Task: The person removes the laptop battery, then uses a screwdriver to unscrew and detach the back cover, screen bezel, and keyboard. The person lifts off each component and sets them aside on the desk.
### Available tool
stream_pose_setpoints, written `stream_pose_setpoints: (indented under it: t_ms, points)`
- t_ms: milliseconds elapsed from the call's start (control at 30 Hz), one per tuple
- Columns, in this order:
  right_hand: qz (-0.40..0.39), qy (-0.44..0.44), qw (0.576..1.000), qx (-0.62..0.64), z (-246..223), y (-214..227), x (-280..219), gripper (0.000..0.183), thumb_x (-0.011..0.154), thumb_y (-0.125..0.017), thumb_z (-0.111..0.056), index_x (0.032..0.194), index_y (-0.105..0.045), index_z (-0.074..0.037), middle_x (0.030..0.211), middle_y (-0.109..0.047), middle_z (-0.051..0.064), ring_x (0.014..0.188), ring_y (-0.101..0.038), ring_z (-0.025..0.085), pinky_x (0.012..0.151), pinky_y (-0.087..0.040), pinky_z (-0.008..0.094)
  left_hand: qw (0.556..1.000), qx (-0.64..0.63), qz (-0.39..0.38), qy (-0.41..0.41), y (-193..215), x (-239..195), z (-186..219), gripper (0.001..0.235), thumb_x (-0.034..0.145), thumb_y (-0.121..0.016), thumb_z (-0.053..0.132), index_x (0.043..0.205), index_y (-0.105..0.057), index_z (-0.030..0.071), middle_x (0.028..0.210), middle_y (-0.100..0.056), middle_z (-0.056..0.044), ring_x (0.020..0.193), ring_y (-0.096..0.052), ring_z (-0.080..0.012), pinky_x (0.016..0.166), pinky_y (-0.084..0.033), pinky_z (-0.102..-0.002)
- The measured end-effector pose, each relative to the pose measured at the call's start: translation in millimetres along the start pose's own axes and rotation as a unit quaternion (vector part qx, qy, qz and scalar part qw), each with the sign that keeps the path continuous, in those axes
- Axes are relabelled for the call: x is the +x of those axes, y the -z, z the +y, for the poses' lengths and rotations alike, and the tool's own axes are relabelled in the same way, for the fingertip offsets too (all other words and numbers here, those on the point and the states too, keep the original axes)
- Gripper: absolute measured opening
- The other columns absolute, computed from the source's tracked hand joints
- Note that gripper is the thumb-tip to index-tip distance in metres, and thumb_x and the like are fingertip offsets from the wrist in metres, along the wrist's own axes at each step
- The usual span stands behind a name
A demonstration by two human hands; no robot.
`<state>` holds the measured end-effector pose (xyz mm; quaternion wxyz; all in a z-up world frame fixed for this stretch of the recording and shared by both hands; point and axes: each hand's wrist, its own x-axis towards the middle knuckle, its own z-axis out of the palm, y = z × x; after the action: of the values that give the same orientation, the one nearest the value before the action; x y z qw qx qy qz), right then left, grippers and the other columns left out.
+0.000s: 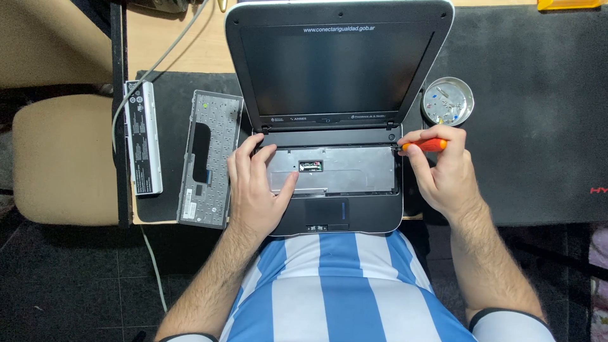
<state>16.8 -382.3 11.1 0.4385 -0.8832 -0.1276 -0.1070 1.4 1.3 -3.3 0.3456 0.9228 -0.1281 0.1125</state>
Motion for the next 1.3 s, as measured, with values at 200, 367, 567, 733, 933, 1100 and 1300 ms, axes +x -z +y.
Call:
stream_pose_setpoints:
  t_ms: [200,367,567,733,933,1100,1300]
  points:
    - [-0.079,0.082,0.984,-0.141,-10.0,6.0,15.6,0.037,0.116,-0.081,0.005,0.144,-0.057,0.0,0.121,-0.093,0.017,0.103,-0.091,0.039,0.093,-0.073,0.05,1.0,-0.009,-0.011,-0.005,0.7,0.9,-0.5,0.061,0.109,-0.096,0.02,0.156,-0.064,0.0,0.172,-0.048,-0.028,0.16,-0.046,-0.0542,0.13,-0.044,-0.074]
    - [-0.101,0.114,0.971,-0.182,-10.5,3.1,21.4,0.047,0.108,-0.085,0.012,0.144,-0.057,-0.001,0.116,-0.092,0.016,0.102,-0.092,0.037,0.093,-0.075,0.048,1.0,0.002,-0.009,-0.015,-1.5,-0.7,-3.6,0.06,0.11,-0.095,0.023,0.156,-0.064,0.003,0.172,-0.048,-0.026,0.162,-0.046,-0.0535,0.132,-0.043,-0.074]
    - [-0.09,0.081,0.983,-0.138,-14.5,8.3,17.9,0.033,0.114,-0.083,0.006,0.141,-0.065,0.001,0.122,-0.089,0.016,0.107,-0.089,0.033,0.1,-0.072,0.044,0.999,0.03,0.001,-0.032,3.7,-0.4,2.8,0.04,0.111,-0.092,0.027,0.143,-0.074,0.01,0.171,-0.052,-0.023,0.157,-0.05,-0.0501,0.129,-0.048,-0.069]
    - [0.026,0.067,0.997,0.025,11.9,-2.4,-12.1,0.031,0.13,-0.067,0.0,0.148,-0.041,-0.002,0.119,-0.081,0.022,0.1,-0.082,0.032,0.108,-0.063,0.046,0.993,0.087,0.014,-0.073,7.2,-4.4,1.5,0.019,0.11,-0.092,0.032,0.126,-0.087,0.023,0.175,-0.054,-0.018,0.162,-0.044,-0.0458,0.129,-0.047,-0.066]
    - [0.072,0.052,0.984,0.155,26.2,-19.9,-32.6,0.031,0.13,-0.057,-0.005,0.15,-0.034,-0.009,0.103,-0.072,0.029,0.084,-0.074,0.032,0.082,-0.066,0.04,0.983,0.092,-0.028,-0.158,16.4,10.6,-3.4,0.02,0.108,-0.094,0.035,0.12,-0.083,0.023,0.167,-0.06,-0.016,0.154,-0.055,-0.043,0.12,-0.046,-0.066]
    - [0.089,0.016,0.975,0.202,34.6,-23.8,-39.0,0.031,0.129,-0.059,-0.009,0.15,-0.035,-0.012,0.103,-0.073,0.027,0.08,-0.073,0.03,0.078,-0.064,0.037,0.96,0.141,-0.055,-0.236,25.7,28.1,-4.5,0.032,0.106,-0.096,0.045,0.119,-0.079,0.021,0.157,-0.07,-0.013,0.14,-0.064,-0.0385,0.114,-0.046,-0.06]
    - [0.113,-0.032,0.955,0.271,35.1,-24.8,-36.0,0.03,0.13,-0.059,-0.01,0.147,-0.035,-0.014,0.099,-0.068,0.032,0.078,-0.07,0.032,0.07,-0.065,0.037,0.936,0.139,-0.058,-0.317,25.0,48.9,-9.7,0.035,0.114,-0.092,0.049,0.105,-0.079,0.018,0.152,-0.071,-0.011,0.136,-0.064,-0.0381,0.116,-0.048,-0.062]
